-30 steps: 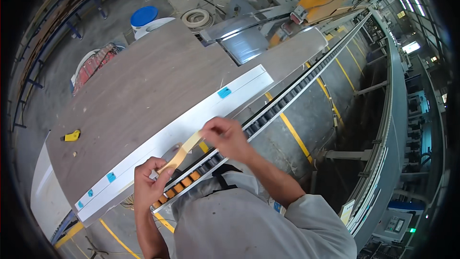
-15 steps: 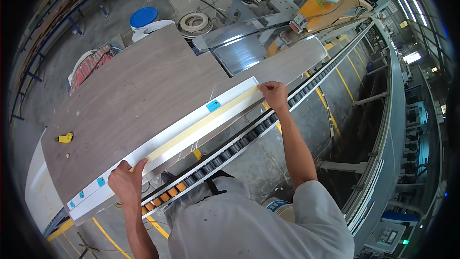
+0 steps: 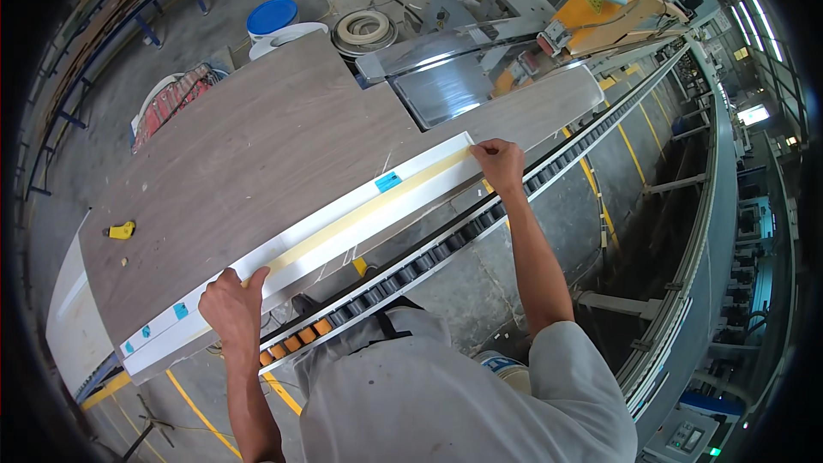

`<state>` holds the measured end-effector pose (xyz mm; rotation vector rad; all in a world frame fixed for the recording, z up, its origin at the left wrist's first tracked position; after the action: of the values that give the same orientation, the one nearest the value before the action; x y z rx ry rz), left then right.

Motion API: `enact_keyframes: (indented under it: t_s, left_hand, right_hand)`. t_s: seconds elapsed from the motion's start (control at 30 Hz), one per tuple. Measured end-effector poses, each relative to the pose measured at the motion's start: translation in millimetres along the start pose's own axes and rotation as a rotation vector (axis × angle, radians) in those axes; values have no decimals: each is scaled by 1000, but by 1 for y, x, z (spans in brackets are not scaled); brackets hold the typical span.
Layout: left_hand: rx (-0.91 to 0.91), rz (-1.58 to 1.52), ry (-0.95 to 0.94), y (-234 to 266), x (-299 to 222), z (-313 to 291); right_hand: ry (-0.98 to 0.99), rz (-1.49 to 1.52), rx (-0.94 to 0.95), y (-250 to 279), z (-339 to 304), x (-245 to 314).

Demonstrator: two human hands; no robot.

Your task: Assembling furniture components by applying masking tape and plastic profiles to panels.

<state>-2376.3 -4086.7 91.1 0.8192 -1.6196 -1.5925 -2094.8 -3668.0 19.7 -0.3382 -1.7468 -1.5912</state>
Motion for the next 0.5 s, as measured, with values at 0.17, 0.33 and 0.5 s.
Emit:
enact_keyframes:
  t_s: [0.17,0.33,0.5]
  left_hand:
    - [7,20,15,-1,-2,3]
    - [26,18,23,-5,-2,8]
    - [46,57,-2,-5,-5,11]
  right_hand:
    - [28,-9,-18,1,0,2]
    - [32,18,-28,2,3,-7]
    - [30,-26,-13,-2,2,-2]
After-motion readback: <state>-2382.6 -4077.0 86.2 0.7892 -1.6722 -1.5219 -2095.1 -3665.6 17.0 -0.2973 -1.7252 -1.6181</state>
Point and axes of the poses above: each hand's wrist, its own z-axis towards the middle knuckle, its own y-axis out of the back of the hand, x = y × z, the point moved 7 cm from there along z, towards the middle knuckle, and after that the axes turned 3 degrees about x, right-handed, at the moved point
